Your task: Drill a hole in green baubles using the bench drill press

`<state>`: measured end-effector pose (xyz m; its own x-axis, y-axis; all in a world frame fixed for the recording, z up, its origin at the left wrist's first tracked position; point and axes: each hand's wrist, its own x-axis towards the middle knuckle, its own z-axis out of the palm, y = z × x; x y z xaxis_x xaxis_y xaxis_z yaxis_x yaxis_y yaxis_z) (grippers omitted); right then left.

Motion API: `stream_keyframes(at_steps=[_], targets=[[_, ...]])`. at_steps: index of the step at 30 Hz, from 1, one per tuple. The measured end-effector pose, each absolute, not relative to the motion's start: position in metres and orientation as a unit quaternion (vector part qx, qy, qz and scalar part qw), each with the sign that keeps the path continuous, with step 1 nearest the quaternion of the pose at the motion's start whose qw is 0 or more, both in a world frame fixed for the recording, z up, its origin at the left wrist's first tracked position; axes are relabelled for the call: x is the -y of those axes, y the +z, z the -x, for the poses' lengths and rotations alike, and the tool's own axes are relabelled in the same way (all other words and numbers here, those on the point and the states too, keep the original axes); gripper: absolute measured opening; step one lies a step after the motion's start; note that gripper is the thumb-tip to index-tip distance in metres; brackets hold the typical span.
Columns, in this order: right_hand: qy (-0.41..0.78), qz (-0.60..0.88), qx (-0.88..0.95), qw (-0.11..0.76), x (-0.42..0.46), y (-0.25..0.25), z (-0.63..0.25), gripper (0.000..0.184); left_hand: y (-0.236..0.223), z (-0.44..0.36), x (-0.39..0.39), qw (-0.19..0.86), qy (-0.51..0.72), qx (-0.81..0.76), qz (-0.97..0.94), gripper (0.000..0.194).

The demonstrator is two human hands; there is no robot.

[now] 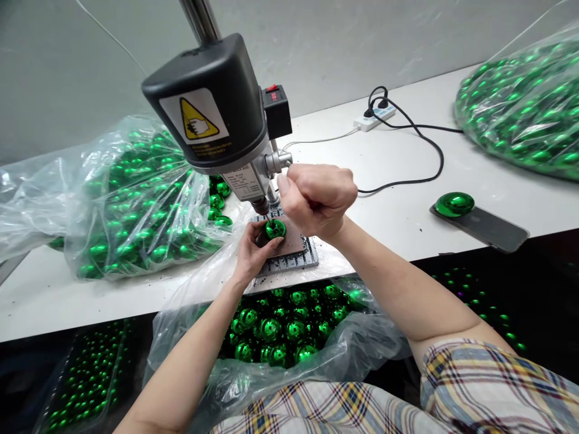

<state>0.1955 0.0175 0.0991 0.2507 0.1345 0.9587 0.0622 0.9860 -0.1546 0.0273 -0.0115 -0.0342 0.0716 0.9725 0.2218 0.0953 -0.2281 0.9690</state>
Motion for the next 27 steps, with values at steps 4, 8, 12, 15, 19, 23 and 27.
stream_keyframes(at_steps=[4, 8, 12, 15, 19, 23, 27], targets=[[0.021, 0.067, 0.616, 0.784, -0.015, 0.096, -0.196, 0.049, -0.033, -0.028, 0.012, 0.425, 0.512, -0.453, -0.593, 0.051], [0.015, 0.057, 0.626, 0.778, -0.017, 0.095, -0.197, 0.049, -0.032, -0.028, 0.013, 0.423, 0.51, -0.452, -0.597, 0.051], [0.012, 0.042, 0.64, 0.767, -0.017, 0.088, -0.2, 0.046, -0.034, -0.027, 0.012, 0.414, 0.511, -0.454, -0.601, 0.052], [0.008, 0.041, 0.658, 0.752, -0.014, 0.084, -0.202, 0.048, -0.034, -0.027, 0.012, 0.418, 0.515, -0.452, -0.596, 0.052], [0.042, 0.098, 0.627, 0.772, -0.015, 0.103, -0.198, 0.053, -0.035, -0.028, 0.011, 0.429, 0.516, -0.451, -0.588, 0.052], [0.139, 0.153, 0.563, 0.8, -0.033, 0.154, -0.19, 0.051, -0.034, -0.028, 0.013, 0.432, 0.529, -0.447, -0.578, 0.052], [0.273, 0.258, 0.526, 0.763, -0.052, 0.194, -0.186, 0.054, -0.031, -0.025, 0.022, 0.391, 0.537, -0.473, -0.579, 0.05]])
